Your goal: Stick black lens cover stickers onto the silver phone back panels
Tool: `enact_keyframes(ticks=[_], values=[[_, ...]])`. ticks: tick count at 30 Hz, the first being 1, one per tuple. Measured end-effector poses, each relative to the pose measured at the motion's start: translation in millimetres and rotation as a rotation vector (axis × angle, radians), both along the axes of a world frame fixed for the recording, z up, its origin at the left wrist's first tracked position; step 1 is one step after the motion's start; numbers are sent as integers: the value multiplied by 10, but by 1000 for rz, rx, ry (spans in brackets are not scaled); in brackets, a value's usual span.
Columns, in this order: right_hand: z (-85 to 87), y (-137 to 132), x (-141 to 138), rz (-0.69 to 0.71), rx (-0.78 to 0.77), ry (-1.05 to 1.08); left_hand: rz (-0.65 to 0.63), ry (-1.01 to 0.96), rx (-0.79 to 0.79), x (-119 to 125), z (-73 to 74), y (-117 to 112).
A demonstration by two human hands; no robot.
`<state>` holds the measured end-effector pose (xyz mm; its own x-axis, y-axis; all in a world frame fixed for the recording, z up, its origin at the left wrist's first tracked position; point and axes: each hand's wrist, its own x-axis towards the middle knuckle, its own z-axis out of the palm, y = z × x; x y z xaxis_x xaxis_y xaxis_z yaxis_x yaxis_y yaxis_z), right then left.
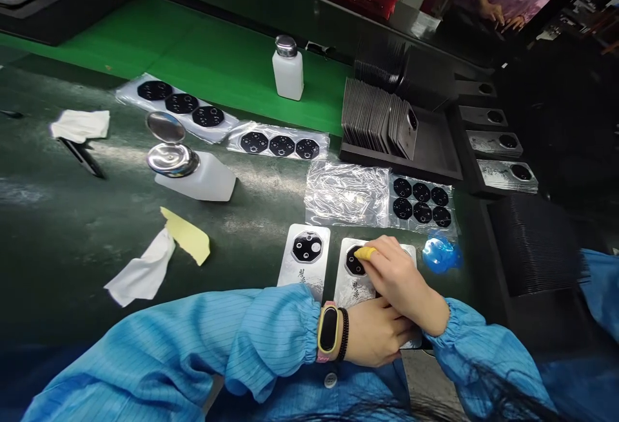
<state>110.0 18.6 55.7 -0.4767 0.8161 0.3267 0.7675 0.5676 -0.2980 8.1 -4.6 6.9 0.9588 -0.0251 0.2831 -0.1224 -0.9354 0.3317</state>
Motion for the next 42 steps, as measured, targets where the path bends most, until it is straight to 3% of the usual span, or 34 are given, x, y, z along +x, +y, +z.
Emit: enact_keyframes(ticks=[4,16,25,35,38,42], values=[[31,-1,55,-61,-61,52,2,-17,-5,-8,17,14],[-99,6,-61,-2,-64,-80,18,21,-5,8,-14,-54],[-79,-40,-111,68,115,-217,5,23,22,24,-26,-64],[-68,-12,-115,129,148,-318,37,-5,35,9,-15,-41],[-45,31,-63,109,59,-225,48,-22,40,0,-17,-32],[72,63,53,-4,-113,92,48,-56,39,-9,-7,-15]])
